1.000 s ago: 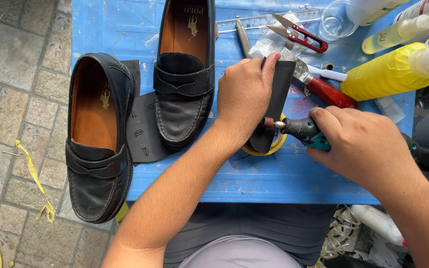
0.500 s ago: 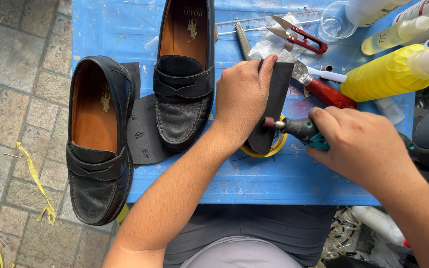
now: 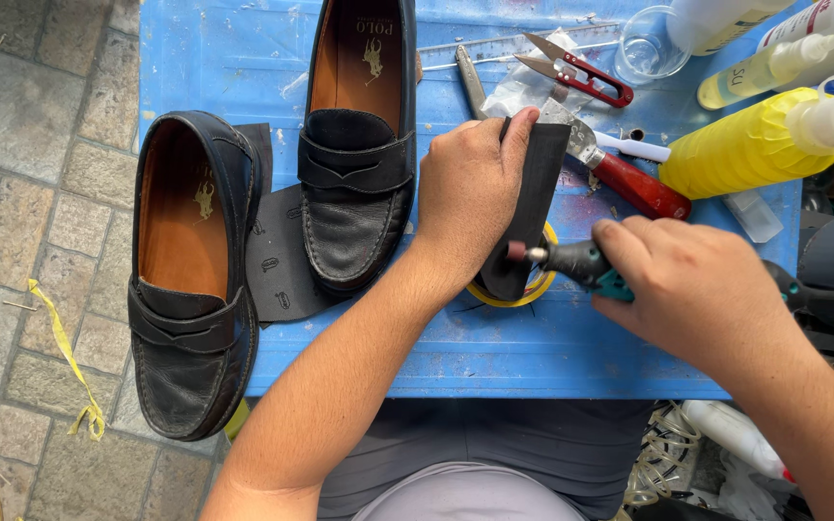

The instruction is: The person uses a rotary tool to grind and smooth the edges of a black shoe insole. They hold the insole with one hand and operate the tool with the other, working along the perimeter and then the surface of the insole.

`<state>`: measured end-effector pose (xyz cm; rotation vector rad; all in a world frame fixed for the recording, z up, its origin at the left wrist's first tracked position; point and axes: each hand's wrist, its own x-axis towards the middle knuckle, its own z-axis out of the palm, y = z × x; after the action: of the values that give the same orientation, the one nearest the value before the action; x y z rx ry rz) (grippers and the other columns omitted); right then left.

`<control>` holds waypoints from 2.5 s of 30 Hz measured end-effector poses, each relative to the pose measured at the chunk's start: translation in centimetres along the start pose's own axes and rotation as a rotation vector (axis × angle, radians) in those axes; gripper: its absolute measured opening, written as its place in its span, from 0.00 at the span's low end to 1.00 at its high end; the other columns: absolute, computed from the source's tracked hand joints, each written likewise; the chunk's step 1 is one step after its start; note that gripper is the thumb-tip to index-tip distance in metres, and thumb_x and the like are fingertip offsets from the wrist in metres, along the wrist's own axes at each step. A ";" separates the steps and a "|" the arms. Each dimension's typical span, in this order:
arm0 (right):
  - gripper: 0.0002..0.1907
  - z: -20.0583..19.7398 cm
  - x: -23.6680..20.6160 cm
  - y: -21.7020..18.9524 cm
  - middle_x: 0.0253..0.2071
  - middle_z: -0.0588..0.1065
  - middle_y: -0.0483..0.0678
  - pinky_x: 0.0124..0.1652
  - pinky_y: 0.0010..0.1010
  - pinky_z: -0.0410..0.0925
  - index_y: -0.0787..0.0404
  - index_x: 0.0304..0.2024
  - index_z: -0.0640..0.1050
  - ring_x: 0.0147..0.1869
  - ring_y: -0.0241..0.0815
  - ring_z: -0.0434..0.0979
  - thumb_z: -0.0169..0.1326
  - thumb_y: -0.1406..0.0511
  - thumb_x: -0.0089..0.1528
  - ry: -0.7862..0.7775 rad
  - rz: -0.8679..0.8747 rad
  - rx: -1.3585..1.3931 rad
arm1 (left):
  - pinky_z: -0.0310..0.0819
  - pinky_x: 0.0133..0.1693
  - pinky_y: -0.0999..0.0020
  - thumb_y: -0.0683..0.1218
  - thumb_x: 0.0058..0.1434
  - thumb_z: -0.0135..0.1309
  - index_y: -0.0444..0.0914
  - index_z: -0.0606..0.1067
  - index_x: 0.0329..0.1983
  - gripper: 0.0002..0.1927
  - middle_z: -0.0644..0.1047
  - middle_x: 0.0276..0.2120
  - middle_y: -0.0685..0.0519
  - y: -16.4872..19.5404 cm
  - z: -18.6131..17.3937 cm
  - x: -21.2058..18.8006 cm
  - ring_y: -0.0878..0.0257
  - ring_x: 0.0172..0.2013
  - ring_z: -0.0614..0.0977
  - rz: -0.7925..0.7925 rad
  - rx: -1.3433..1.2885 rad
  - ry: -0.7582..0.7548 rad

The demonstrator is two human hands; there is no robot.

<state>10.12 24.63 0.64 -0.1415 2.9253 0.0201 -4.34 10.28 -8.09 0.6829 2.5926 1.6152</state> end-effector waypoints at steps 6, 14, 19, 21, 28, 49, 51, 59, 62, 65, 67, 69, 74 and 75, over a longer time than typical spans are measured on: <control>0.34 0.7 -1.5 -0.3 0.39 0.79 0.47 0.38 0.38 0.72 0.60 0.48 0.76 0.40 0.50 0.81 0.70 0.57 0.41 0.067 -0.184 0.227 | 0.72 0.24 0.61 0.59 0.71 0.49 0.35 0.80 0.26 0.26 0.79 0.22 0.46 -0.1 -0.6 0.3 0.56 0.21 0.83 -0.015 -0.109 -0.050; 0.33 0.1 -3.9 1.3 0.39 0.80 0.49 0.40 0.40 0.72 0.56 0.49 0.77 0.42 0.52 0.81 0.71 0.62 0.40 0.063 0.079 0.357 | 0.73 0.24 0.63 0.71 0.68 0.38 0.38 0.78 0.28 0.36 0.78 0.17 0.50 -1.0 -1.3 0.7 0.61 0.22 0.83 -0.250 -0.232 -0.273; 0.33 -0.1 -5.3 2.9 0.41 0.80 0.48 0.43 0.37 0.73 0.57 0.47 0.77 0.45 0.51 0.82 0.71 0.63 0.39 0.108 0.012 0.418 | 0.75 0.31 0.66 0.72 0.71 0.37 0.35 0.79 0.33 0.38 0.78 0.24 0.49 -0.6 -1.2 0.6 0.61 0.28 0.80 -0.275 -0.427 -0.265; 0.32 -0.3 -5.8 3.4 0.43 0.79 0.49 0.45 0.36 0.74 0.59 0.47 0.77 0.47 0.51 0.83 0.71 0.63 0.40 0.156 -0.034 0.420 | 0.79 0.35 0.64 0.69 0.68 0.41 0.35 0.78 0.41 0.34 0.80 0.29 0.51 -0.1 -1.5 0.6 0.62 0.31 0.82 -0.442 -0.814 -0.312; 0.32 -0.4 -5.7 3.9 0.42 0.80 0.54 0.41 0.37 0.75 0.61 0.47 0.78 0.42 0.51 0.83 0.70 0.63 0.40 0.325 -0.066 0.400 | 0.86 0.44 0.55 0.45 0.59 0.46 0.30 0.68 0.52 0.20 0.79 0.36 0.44 0.4 -3.5 1.1 0.58 0.39 0.85 -0.771 -1.171 -0.460; 0.35 -0.6 -3.4 1.2 0.35 0.80 0.50 0.35 0.38 0.72 0.60 0.49 0.78 0.38 0.51 0.83 0.72 0.52 0.45 0.143 0.113 0.328 | 0.84 0.50 0.57 0.49 0.61 0.63 0.39 0.64 0.61 0.29 0.81 0.44 0.43 -0.4 -3.0 0.5 0.57 0.44 0.86 -0.321 -1.183 -0.603; 0.35 -0.7 -3.2 1.0 0.35 0.80 0.50 0.34 0.38 0.72 0.59 0.49 0.78 0.37 0.51 0.82 0.73 0.51 0.45 0.104 0.140 0.290 | 0.86 0.44 0.60 0.61 0.58 0.61 0.40 0.68 0.58 0.32 0.81 0.38 0.45 -0.2 -2.6 0.4 0.59 0.39 0.86 -0.302 -1.090 -0.555; 0.35 -0.8 -1.2 -0.1 0.32 0.79 0.50 0.32 0.39 0.72 0.62 0.45 0.78 0.35 0.51 0.81 0.71 0.46 0.47 0.155 -0.013 0.195 | 0.87 0.25 0.62 0.77 0.53 0.50 0.35 0.74 0.45 0.42 0.81 0.29 0.46 -0.3 -2.4 0.4 0.62 0.26 0.86 -0.502 -1.102 -0.477; 0.34 -1.0 -0.7 -0.3 0.33 0.79 0.51 0.32 0.39 0.72 0.63 0.46 0.78 0.35 0.52 0.81 0.70 0.47 0.47 0.193 -0.031 0.178 | 0.86 0.21 0.62 0.78 0.51 0.48 0.36 0.75 0.43 0.42 0.81 0.28 0.47 0.1 -2.3 0.4 0.62 0.24 0.86 -0.555 -1.048 -0.444; 0.34 -1.2 -0.4 -0.5 0.34 0.79 0.51 0.33 0.39 0.72 0.64 0.47 0.78 0.36 0.52 0.82 0.68 0.47 0.47 0.212 -0.027 0.146 | 0.85 0.18 0.63 0.77 0.50 0.47 0.37 0.75 0.40 0.40 0.81 0.25 0.47 0.3 -2.3 0.4 0.63 0.23 0.86 -0.581 -0.989 -0.400; 0.34 -1.3 -0.3 -0.7 0.34 0.79 0.51 0.33 0.40 0.72 0.64 0.47 0.78 0.36 0.51 0.82 0.68 0.47 0.48 0.195 -0.009 0.131 | 0.84 0.18 0.65 0.76 0.52 0.47 0.36 0.76 0.37 0.39 0.82 0.24 0.47 0.2 -2.2 0.4 0.64 0.22 0.86 -0.540 -0.953 -0.371; 0.34 -1.4 -0.2 -0.7 0.33 0.79 0.51 0.33 0.40 0.72 0.63 0.47 0.78 0.36 0.51 0.82 0.68 0.47 0.47 0.168 0.007 0.120 | 0.83 0.19 0.68 0.76 0.55 0.48 0.35 0.76 0.36 0.38 0.82 0.23 0.48 0.2 -1.9 0.5 0.64 0.21 0.86 -0.472 -0.927 -0.366; 0.32 -1.4 0.0 -0.9 0.33 0.78 0.51 0.32 0.40 0.72 0.64 0.46 0.78 0.35 0.51 0.81 0.68 0.49 0.48 0.160 -0.012 0.131 | 0.82 0.19 0.71 0.73 0.55 0.51 0.35 0.76 0.34 0.36 0.81 0.21 0.48 -0.2 -1.4 0.4 0.64 0.19 0.85 -0.503 -0.924 -0.341; 0.32 -1.4 0.0 -1.0 0.33 0.78 0.51 0.32 0.40 0.72 0.64 0.46 0.78 0.35 0.51 0.81 0.68 0.50 0.49 0.162 -0.019 0.135 | 0.82 0.20 0.71 0.73 0.55 0.51 0.35 0.76 0.34 0.36 0.81 0.21 0.48 -0.2 -1.4 0.4 0.64 0.19 0.85 -0.498 -0.924 -0.331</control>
<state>9.97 23.65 1.99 -0.1567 3.0739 -0.2012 -5.13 9.15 -7.55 0.1774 1.3716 1.9853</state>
